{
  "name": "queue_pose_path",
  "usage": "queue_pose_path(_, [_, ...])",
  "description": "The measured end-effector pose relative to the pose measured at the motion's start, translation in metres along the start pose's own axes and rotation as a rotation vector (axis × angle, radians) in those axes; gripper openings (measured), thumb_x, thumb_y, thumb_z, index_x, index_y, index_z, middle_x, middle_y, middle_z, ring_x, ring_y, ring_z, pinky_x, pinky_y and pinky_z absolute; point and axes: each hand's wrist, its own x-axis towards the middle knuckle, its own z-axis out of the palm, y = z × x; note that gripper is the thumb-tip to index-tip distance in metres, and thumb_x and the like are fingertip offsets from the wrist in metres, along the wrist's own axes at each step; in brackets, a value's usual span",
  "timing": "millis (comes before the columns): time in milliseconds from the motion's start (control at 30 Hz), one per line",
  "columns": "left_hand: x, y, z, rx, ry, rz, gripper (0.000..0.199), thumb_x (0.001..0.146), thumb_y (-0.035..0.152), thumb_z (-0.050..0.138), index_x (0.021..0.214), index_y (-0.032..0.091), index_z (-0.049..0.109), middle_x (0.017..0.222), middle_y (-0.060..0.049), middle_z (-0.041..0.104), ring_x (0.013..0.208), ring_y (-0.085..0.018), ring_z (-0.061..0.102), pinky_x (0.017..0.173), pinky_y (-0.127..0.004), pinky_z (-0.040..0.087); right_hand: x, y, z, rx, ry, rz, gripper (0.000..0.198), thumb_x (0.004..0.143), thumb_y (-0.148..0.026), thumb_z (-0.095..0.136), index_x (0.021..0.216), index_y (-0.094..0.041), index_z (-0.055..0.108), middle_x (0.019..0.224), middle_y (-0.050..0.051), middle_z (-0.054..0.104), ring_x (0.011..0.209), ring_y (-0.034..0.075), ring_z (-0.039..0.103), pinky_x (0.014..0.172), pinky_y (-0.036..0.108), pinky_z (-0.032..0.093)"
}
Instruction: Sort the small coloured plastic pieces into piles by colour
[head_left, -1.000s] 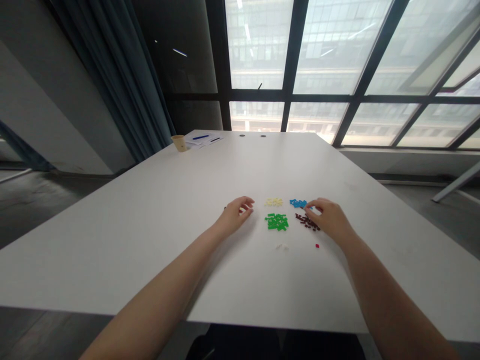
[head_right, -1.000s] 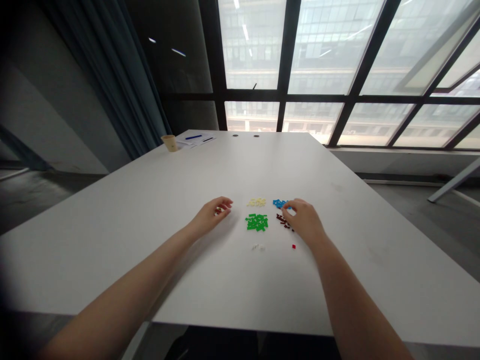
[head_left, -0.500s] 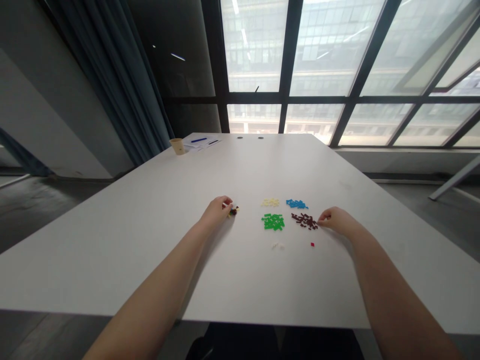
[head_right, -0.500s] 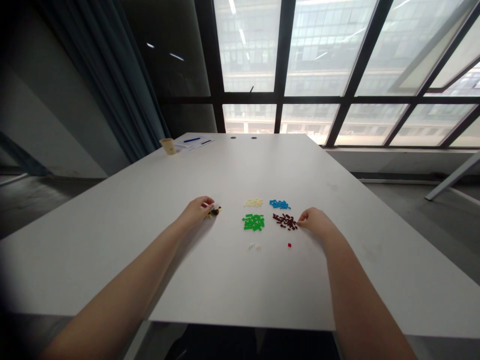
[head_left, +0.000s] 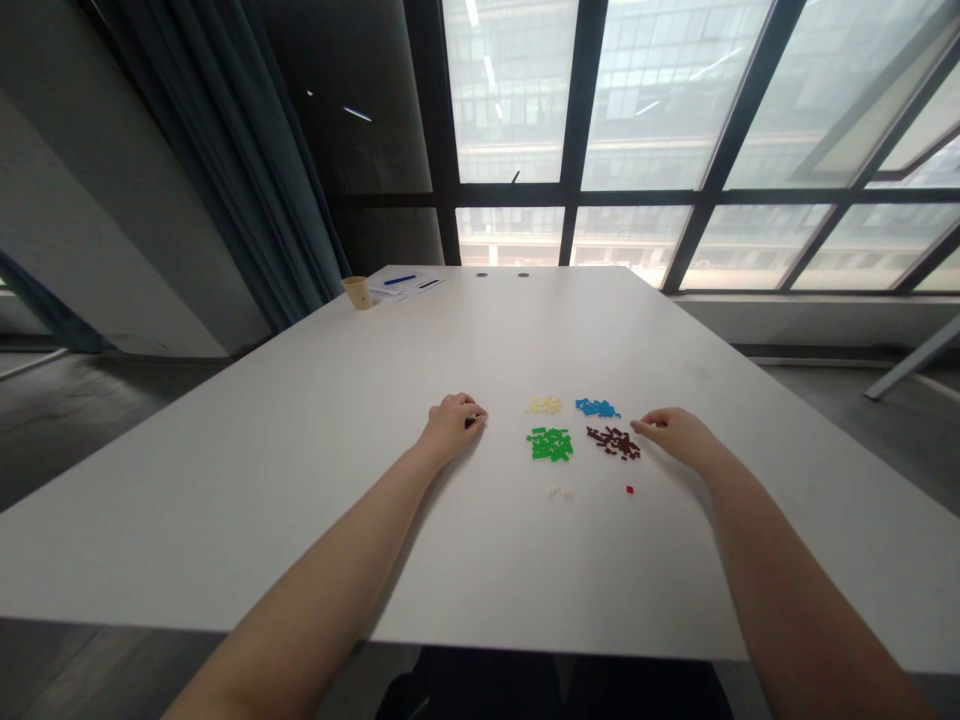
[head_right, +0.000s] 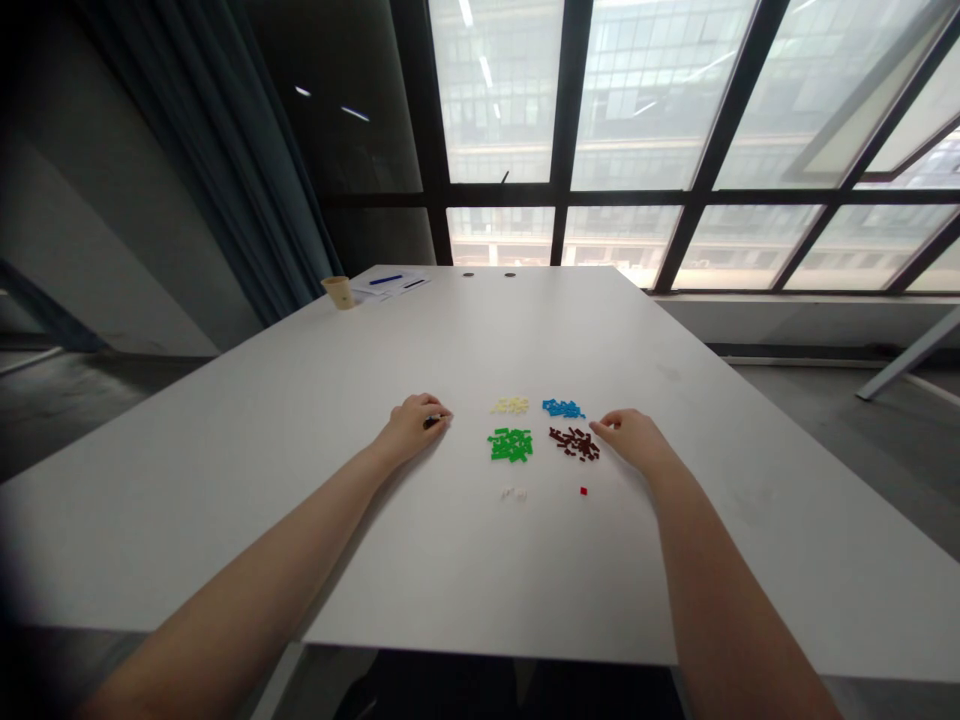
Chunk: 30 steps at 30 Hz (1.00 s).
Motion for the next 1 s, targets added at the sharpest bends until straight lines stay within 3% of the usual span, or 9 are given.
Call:
queue_pose_path(333, [0.003,0.005,0.002,-0.015,0.005,0.012,0.017,0.074,0.015,0.048,0.073,0.02,0.064,0.092,-0.007,0.061,0.09,-0.022,0.051,0.081,-0.038,0.039,0.002,0.001,0.004,0.023,0.031,-0.053,0.038,0.07,-0.049,0.047,0.062,-0.017,0.067,0.057,0.005,0.062,0.052,0.015,0.052,0.051,0.024,0.034])
queue_pose_path(533, [0.001,0.015,0.0,-0.257,0.058,0.092,0.022,0.077,0.011,0.039,0.086,0.017,0.058,0.086,-0.006,0.06,0.081,-0.016,0.054,0.079,-0.032,0.042,-0.002,-0.008,0.001,0.023,0.06,-0.077,0.039,0.073,-0.049,0.045,0.069,-0.018,0.068,0.057,0.003,0.059,0.053,0.014,0.049,0.051,0.024,0.033])
queue_pose_path(733, [-0.013,0.041,-0.004,-0.42,0.047,0.239,0.023,0.083,0.017,0.038,0.1,0.02,0.054,0.086,-0.004,0.061,0.075,-0.013,0.057,0.076,-0.027,0.045,-0.009,-0.031,0.005,0.047,0.019,-0.148,0.038,0.075,-0.047,0.043,0.072,-0.018,0.068,0.053,0.001,0.056,0.05,0.012,0.046,0.049,0.024,0.03])
queue_pose_path(1000, [-0.018,0.052,-0.012,-0.288,0.044,0.575,0.017,0.084,0.031,0.047,0.092,0.019,0.055,0.078,-0.003,0.065,0.077,-0.012,0.06,0.074,-0.025,0.045,-0.015,-0.044,0.016,0.193,-0.02,-0.228,0.032,0.076,-0.041,0.046,0.075,-0.017,0.067,0.063,0.002,0.063,0.055,0.013,0.053,0.052,0.023,0.037])
